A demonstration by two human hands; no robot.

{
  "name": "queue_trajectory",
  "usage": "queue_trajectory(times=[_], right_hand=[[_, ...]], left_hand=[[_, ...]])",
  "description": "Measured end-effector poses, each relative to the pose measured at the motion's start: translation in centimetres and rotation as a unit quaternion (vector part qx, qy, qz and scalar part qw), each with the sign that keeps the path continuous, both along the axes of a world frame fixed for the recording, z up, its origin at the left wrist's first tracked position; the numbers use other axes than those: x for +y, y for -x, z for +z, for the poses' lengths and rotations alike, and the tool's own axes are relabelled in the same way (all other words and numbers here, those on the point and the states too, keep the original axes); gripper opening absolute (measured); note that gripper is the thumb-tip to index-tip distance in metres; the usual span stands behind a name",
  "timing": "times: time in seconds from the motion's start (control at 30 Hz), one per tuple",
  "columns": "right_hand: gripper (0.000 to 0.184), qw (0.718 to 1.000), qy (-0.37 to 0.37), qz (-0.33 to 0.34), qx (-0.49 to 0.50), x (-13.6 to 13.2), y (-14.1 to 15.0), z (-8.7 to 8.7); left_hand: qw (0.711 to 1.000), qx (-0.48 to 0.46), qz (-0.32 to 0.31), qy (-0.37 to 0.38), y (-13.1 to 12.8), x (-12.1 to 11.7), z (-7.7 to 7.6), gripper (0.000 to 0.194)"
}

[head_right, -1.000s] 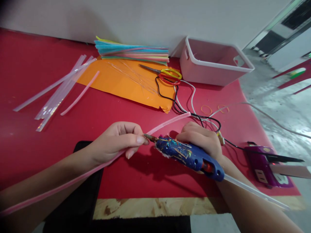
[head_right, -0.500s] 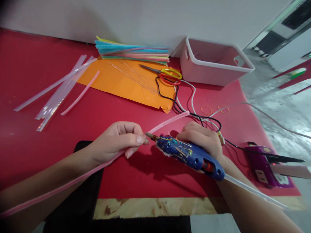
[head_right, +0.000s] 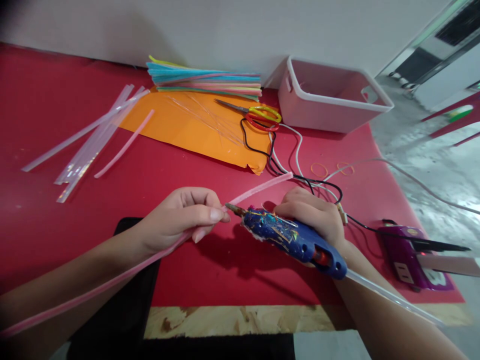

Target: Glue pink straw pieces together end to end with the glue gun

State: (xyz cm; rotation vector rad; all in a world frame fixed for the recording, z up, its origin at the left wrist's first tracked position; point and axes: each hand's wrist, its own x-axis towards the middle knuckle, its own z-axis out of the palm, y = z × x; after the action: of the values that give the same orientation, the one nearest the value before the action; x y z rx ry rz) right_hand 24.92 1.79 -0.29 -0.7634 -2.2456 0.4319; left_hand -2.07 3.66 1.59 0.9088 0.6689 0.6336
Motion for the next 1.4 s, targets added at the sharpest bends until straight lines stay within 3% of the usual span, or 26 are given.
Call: queue_trajectory(times=[0.67, 1.4], right_hand=[[0.011, 1.0, -0.002, -0.005, -0.008, 0.01, -0.72, -0.49], [0.01, 1.0, -0.013, -0.012, 0.002, 0.1, -0.4, -0.26]], left_hand=[[0.999, -0.035, 0.0, 0.023, 0.06, 0.19, -0.44, 0.018], [1.0, -0.006, 0.011, 0.008, -0.01, 0.02, 0.11, 0.016]])
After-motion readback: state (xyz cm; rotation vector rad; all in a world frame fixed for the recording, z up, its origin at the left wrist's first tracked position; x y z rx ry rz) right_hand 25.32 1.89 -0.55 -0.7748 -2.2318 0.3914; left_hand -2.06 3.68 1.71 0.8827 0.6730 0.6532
